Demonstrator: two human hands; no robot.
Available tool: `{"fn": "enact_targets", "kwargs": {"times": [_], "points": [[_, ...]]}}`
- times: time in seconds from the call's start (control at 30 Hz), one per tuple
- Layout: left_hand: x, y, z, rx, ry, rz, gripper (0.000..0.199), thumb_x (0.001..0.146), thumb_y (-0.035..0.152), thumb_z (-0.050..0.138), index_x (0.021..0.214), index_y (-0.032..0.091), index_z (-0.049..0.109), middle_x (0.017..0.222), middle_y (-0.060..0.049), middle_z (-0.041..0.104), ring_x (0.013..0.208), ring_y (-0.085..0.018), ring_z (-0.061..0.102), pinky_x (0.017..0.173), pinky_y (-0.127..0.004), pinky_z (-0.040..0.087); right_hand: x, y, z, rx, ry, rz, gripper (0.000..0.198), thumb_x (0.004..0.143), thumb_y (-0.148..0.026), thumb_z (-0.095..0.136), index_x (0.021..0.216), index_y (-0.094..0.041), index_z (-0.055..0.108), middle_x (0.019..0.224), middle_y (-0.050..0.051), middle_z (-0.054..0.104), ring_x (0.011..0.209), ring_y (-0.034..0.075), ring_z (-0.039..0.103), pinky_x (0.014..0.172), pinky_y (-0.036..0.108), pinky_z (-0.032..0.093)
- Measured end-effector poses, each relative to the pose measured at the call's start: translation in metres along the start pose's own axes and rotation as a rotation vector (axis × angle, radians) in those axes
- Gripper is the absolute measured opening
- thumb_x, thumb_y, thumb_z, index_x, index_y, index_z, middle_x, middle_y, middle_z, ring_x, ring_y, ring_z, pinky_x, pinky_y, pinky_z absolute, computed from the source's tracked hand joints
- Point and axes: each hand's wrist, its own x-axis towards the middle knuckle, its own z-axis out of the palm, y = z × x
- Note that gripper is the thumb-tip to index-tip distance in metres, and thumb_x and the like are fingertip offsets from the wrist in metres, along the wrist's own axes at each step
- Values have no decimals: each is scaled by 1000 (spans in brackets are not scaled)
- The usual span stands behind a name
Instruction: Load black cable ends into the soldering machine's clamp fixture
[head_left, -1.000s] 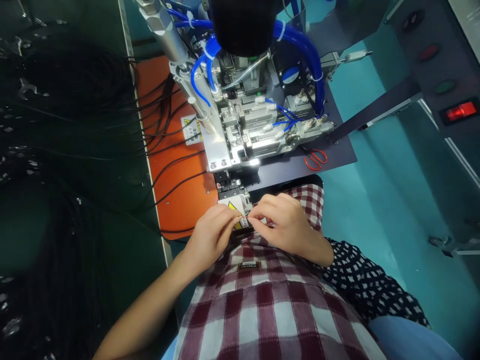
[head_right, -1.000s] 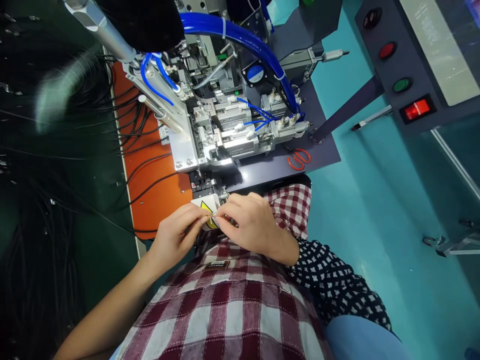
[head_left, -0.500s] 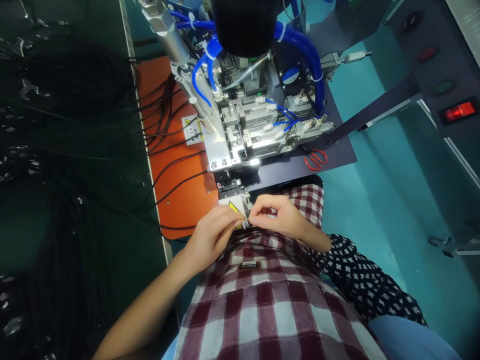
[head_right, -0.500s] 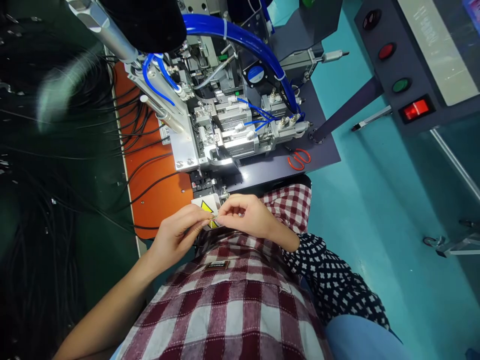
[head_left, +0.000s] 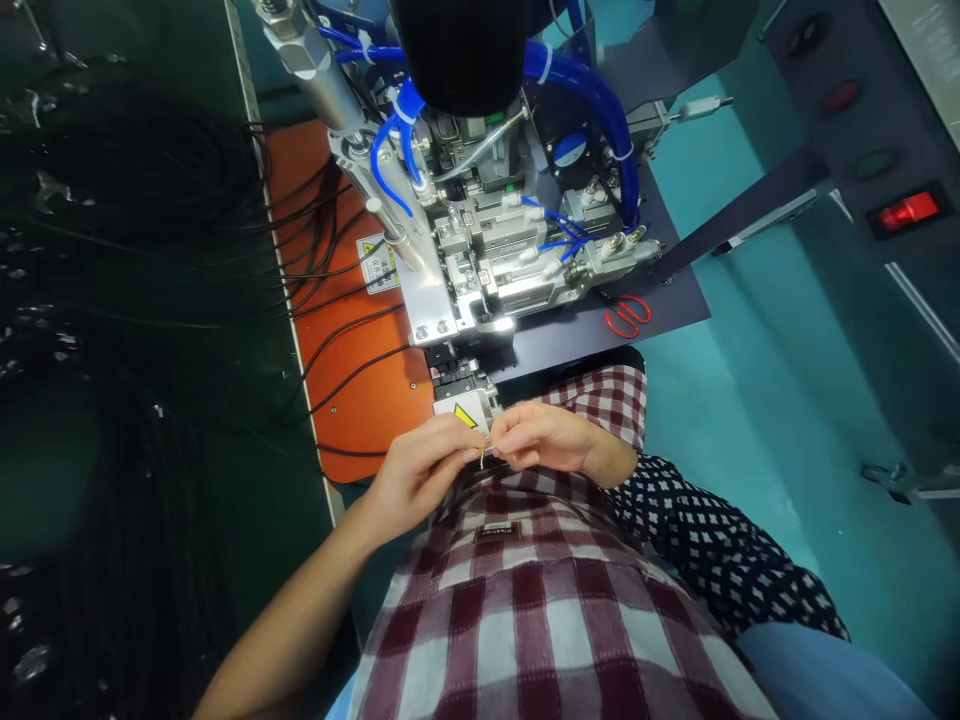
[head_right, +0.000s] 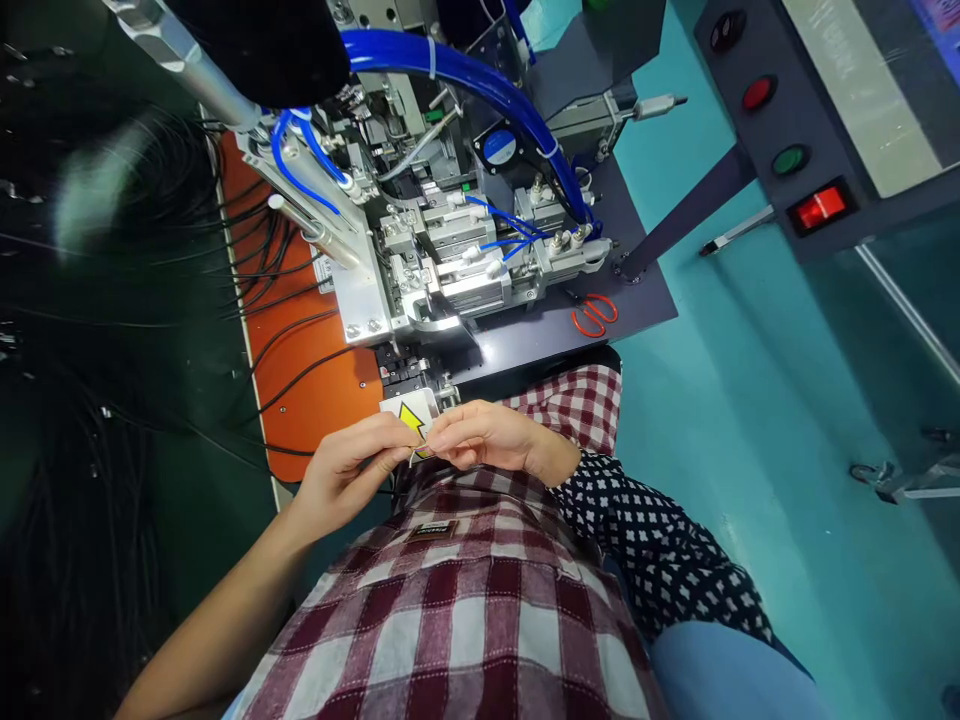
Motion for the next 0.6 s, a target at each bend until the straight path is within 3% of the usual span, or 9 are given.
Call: {"fn": "enact_targets", "kwargs": {"times": [0.17,0.37,0.6], "points": [[-2,-1,1,-32,31,-76,17,92,13,53,98,21,66,82,-2,67,73,-12,61,68,-23,47,-1,-2,3,-27,39,-20,11,66,-19,75,68,-11,68,55,-4,52,43,2,36,40,17,22],[-4,0,8,-221,173,-298,9,94,21,53,101,21,59,72,2,62,66,-10,58,63,-20,46,-7,3,25,-358,321,-364,12,74,-24,72,72,-13,68,62,-3,58,48,5,42,45,20,28],[0,7,16,-218,280,-315,7,87,23,64,93,20,61,82,0,57,72,-11,53,66,-21,43,-3,15,39,-653,531,-640,9,78,-20,64,71,-16,63,66,-2,56,58,9,46,53,23,37]]}}
